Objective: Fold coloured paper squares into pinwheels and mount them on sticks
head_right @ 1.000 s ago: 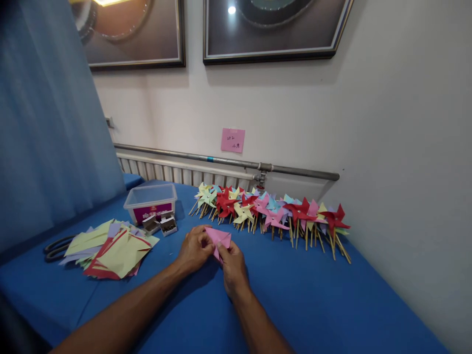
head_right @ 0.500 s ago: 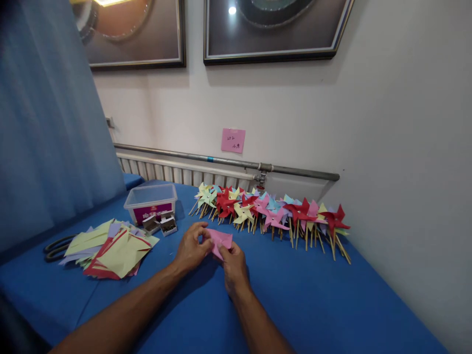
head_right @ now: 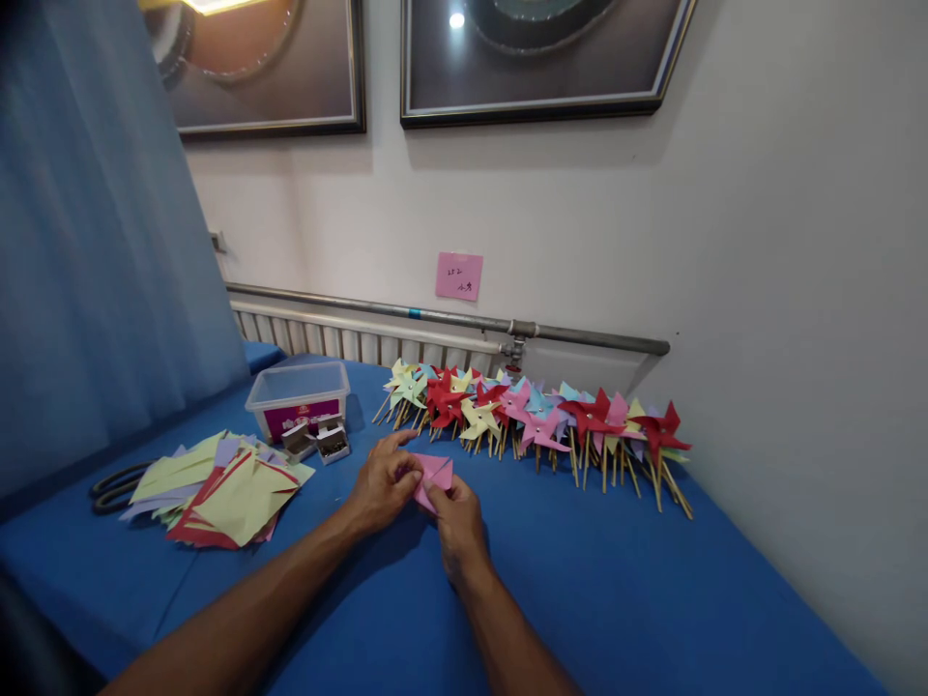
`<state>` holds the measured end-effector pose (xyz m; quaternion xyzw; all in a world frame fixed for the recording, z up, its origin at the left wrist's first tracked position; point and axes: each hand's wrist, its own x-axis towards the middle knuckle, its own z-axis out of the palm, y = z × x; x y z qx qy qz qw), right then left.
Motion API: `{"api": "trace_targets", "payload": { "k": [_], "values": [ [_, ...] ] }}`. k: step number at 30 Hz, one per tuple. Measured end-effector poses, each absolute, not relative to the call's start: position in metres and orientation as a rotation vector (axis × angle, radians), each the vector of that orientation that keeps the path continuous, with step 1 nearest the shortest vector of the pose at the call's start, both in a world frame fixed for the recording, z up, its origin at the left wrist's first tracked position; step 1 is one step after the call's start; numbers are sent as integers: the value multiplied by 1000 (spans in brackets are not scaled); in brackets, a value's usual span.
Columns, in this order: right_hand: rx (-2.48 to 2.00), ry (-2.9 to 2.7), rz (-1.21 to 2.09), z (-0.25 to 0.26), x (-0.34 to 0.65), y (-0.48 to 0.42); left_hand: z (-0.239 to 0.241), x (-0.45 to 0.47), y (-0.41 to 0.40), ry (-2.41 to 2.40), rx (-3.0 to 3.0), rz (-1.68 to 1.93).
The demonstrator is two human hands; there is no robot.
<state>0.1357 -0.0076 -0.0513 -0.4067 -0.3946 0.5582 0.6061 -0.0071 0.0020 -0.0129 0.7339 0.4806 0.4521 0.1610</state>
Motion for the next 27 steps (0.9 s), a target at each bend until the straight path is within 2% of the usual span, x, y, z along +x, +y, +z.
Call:
{"api": "trace_targets", "payload": {
  "k": [7, 13, 19, 27],
  "values": [
    [-925, -917, 1295, -51, 135, -8, -5, -7, -3, 1385, 2097, 1147],
    [-941, -974, 1281, -48, 135, -9, -1, -16, 5, 1348, 1939, 1288],
    [-950, -1064, 1275, -42, 135, -12, -2, -25, 13, 1149, 1667, 1029],
    [-946, -1082, 1304, -41, 137, -12, -6, -22, 14, 1125, 1478, 1008]
  ]
}}
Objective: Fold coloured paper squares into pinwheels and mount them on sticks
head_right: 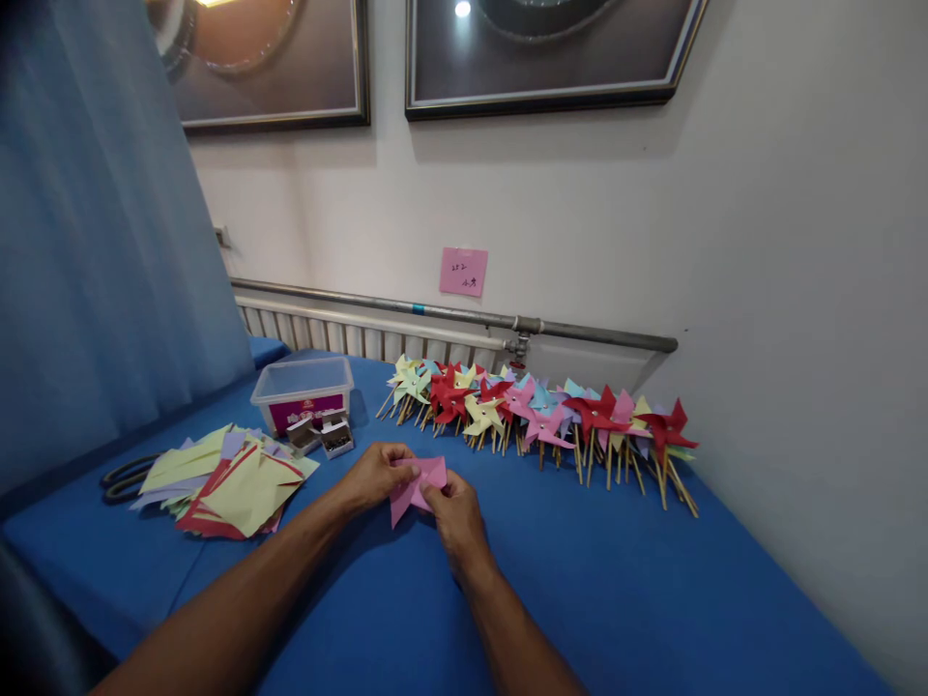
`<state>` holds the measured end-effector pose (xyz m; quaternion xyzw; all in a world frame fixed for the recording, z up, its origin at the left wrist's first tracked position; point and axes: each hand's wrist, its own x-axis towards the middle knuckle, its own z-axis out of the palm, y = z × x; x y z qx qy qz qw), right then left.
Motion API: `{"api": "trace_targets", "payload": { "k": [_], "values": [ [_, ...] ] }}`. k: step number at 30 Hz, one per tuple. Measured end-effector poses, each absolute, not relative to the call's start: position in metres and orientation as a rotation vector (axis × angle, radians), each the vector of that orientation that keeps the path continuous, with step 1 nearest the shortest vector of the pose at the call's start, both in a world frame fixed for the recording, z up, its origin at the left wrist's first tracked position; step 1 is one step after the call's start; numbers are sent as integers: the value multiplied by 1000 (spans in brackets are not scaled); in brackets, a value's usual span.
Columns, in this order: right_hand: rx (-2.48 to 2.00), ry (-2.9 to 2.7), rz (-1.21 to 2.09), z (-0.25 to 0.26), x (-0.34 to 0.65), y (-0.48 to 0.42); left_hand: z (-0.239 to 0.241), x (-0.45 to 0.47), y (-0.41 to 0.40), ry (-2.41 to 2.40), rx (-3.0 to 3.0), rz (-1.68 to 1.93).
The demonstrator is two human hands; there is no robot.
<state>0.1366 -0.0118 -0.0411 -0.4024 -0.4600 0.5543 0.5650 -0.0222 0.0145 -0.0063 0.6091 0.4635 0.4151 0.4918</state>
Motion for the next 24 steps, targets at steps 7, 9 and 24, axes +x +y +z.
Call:
{"api": "trace_targets", "payload": {
  "k": [7, 9, 24],
  "values": [
    [-964, -1103, 1309, -39, 138, -15, -4, -23, 13, 1178, 1500, 958],
    [-973, -1108, 1317, -38, 138, -15, -3, -23, 12, 1180, 1510, 936],
    [-1042, -1163, 1259, -38, 138, -15, -4, -28, 16, 1102, 1497, 964]
  ]
}}
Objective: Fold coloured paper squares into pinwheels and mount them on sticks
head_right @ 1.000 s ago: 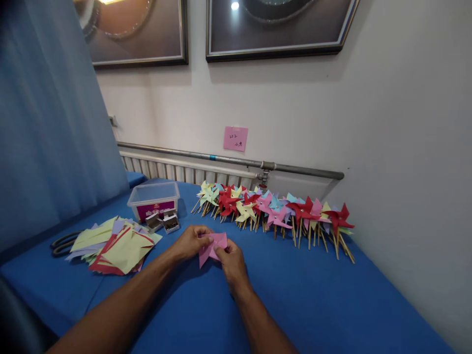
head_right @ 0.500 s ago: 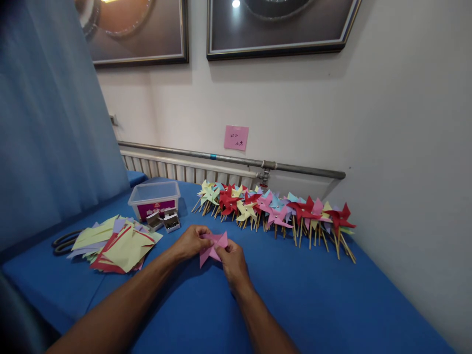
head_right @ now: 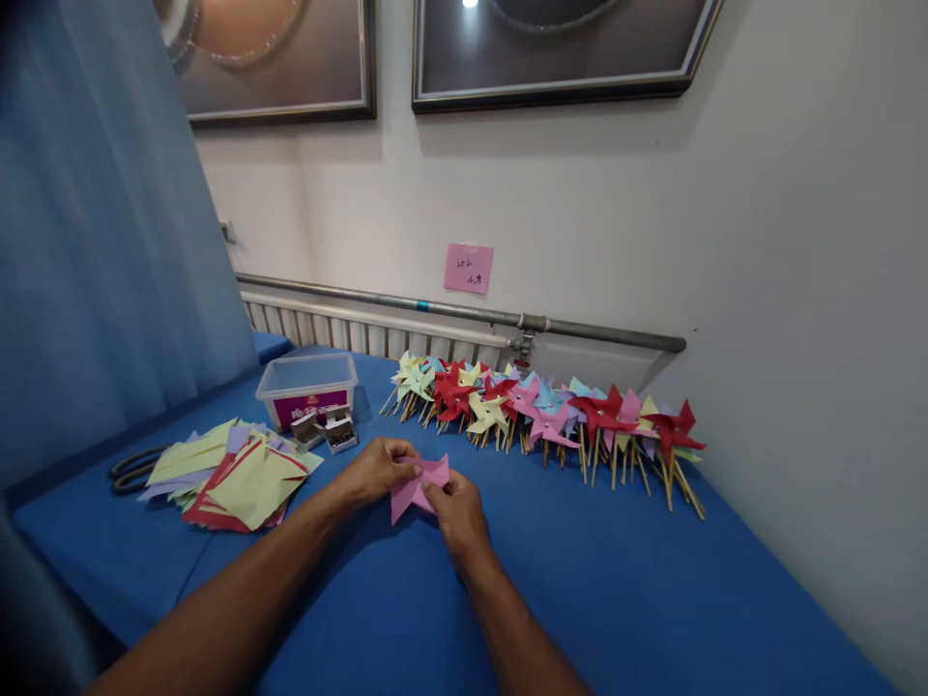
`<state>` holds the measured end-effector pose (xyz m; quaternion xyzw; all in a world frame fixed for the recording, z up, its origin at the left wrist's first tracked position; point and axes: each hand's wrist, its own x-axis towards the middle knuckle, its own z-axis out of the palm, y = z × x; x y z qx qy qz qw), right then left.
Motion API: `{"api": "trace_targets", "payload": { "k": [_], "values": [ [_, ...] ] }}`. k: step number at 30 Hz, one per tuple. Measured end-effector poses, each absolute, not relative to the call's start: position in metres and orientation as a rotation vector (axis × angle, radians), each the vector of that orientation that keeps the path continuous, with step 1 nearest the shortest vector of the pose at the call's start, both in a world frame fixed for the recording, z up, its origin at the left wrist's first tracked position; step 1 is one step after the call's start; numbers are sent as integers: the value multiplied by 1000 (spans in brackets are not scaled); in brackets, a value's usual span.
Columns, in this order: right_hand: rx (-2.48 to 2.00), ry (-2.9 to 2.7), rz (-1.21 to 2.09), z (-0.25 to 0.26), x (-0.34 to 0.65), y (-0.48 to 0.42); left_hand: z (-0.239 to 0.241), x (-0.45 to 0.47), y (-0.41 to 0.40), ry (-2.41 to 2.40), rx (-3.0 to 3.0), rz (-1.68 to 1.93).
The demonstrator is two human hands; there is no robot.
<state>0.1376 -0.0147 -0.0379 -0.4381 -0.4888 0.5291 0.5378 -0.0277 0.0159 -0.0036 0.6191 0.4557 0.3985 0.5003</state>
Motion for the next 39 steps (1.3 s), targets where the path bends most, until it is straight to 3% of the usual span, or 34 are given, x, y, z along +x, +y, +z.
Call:
{"api": "trace_targets", "payload": {
  "k": [11, 20, 31, 39],
  "values": [
    [-966, -859, 1374, -34, 145, -13, -1, -25, 21, 1097, 1254, 1293],
    [-903, -763, 1309, -31, 155, -9, -14, -9, 14, 1056, 1287, 1239],
    [-990, -819, 1202, -50, 145, -3, -20, -1, -5, 1070, 2169, 1529],
    [-958, -902, 1163, -50, 143, -1, -20, 2, -6, 991, 2122, 1539]
  ]
}}
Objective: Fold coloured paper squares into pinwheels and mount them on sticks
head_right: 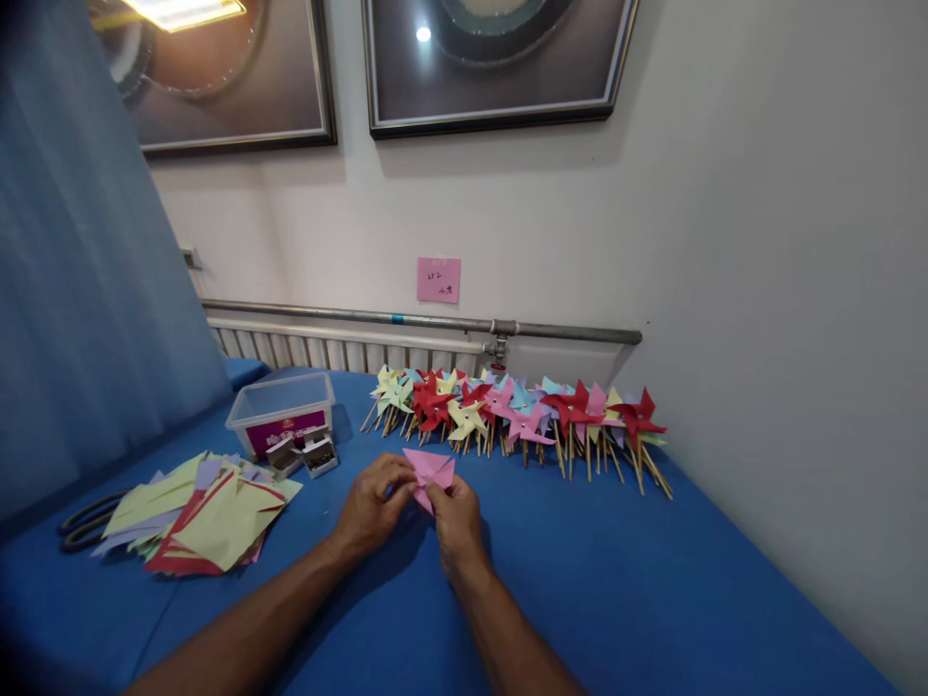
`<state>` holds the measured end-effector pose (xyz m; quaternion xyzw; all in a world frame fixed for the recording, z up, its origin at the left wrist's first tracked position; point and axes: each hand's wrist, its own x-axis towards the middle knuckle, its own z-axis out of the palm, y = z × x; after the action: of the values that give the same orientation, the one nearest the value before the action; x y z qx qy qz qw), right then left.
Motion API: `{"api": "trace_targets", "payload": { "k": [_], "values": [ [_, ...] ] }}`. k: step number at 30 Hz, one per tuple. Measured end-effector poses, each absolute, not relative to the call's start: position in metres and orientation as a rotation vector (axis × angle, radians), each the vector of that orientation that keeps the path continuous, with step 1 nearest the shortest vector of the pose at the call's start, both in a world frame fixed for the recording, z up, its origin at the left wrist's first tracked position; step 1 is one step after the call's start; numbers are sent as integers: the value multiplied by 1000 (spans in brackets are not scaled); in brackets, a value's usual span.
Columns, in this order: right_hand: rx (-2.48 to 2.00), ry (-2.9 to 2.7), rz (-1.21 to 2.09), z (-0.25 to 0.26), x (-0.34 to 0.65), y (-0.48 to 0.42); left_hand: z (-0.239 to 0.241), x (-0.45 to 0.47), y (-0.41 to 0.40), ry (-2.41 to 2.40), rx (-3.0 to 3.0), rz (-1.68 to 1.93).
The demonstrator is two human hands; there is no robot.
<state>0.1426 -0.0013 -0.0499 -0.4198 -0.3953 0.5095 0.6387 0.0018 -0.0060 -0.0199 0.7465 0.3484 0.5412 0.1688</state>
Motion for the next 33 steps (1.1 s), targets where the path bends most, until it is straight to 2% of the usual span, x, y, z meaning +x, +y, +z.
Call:
{"api": "trace_targets", "payload": {
  "k": [8, 14, 21, 33],
  "values": [
    [-965, -947, 1107, -48, 146, -5, -19, 6, 1, 1087, 1400, 1474],
    [-942, -938, 1121, -50, 149, -2, -16, 2, 4, 833, 917, 1209],
    [-873, -874, 1183, -54, 149, 2, -18, -3, 7, 794, 802, 1051],
    [-960, -966, 1121, -48, 148, -3, -18, 0, 4, 945, 1041, 1106]
  ]
}}
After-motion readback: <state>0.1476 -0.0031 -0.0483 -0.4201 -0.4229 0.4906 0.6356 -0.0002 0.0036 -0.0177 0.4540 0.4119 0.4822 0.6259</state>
